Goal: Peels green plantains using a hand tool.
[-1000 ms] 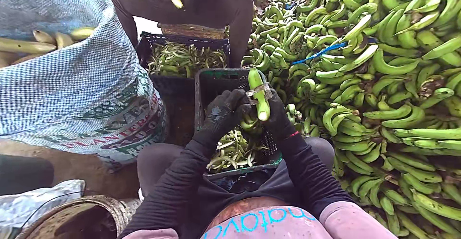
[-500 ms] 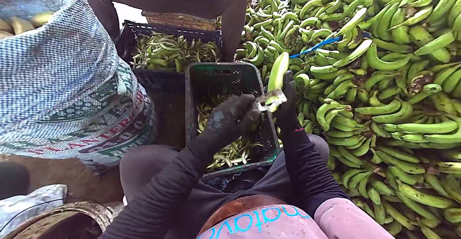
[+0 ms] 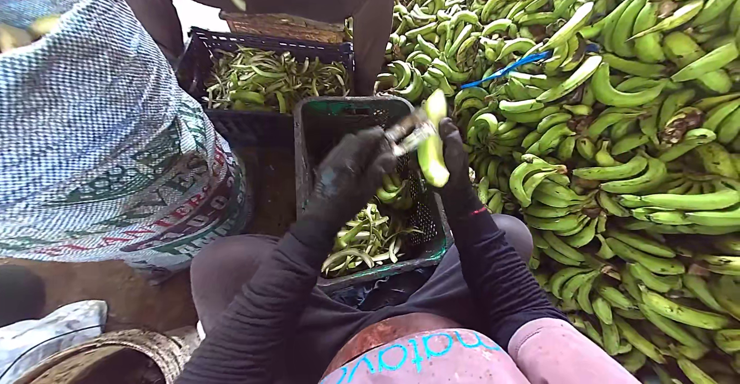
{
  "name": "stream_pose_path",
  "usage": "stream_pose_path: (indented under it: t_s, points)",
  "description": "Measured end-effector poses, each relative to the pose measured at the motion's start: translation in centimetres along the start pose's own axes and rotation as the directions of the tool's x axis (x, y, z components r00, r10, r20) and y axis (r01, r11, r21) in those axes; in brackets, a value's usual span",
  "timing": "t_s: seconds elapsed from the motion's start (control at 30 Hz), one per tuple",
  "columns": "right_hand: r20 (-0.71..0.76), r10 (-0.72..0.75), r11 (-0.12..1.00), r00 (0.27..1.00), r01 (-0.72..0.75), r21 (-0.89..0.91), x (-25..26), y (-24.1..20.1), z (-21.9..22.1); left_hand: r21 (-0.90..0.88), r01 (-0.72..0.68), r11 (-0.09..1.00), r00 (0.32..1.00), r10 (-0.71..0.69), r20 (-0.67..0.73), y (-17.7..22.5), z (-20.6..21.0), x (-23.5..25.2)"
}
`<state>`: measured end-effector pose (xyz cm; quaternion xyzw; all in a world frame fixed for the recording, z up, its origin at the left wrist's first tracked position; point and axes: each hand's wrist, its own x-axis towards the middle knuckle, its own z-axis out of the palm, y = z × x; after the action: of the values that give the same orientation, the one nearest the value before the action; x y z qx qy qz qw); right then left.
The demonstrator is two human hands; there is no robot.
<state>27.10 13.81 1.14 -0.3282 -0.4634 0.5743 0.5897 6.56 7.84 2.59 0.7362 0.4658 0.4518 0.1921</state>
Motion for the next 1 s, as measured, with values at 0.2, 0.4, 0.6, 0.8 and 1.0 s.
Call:
stream_pose_path:
  t_s: [0.2,0.4,0.6,0.8,1.0]
  points:
    - [0.173,0.025,0.983,0.985,-0.056,0.177,0.9,0.1,0.6,0.090,-0.053,0.995,0.998,0.051,0.027,-1.5,2.1,-0.7]
    - [0.367,0.273,0.960,0.889,-0.275,-0.049,-0.8,0.3,1.0,-0.023,0.315,0.949,0.942,-0.315,-0.116,-4.0,-1.8,1.7]
    - [-0.234,-0.142,0.977,0.962,0.174,0.121,2.2,0.0,3.2,-0.312,0.182,0.933,0.980,-0.199,-0.024,0.4,3.3,-0.7]
    - [-0.485,-0.263,0.913,0.834,0.378,0.154,4.7,-1.1,4.2,-0.248,0.190,0.950,0.971,-0.219,-0.096,2.8,5.4,-1.5]
    - [-0.046,-0.197,0.913,0.979,0.200,0.355,2.5,-0.3,4.0,-0.248,0.166,0.954,0.977,-0.193,-0.087,0.2,4.1,0.5]
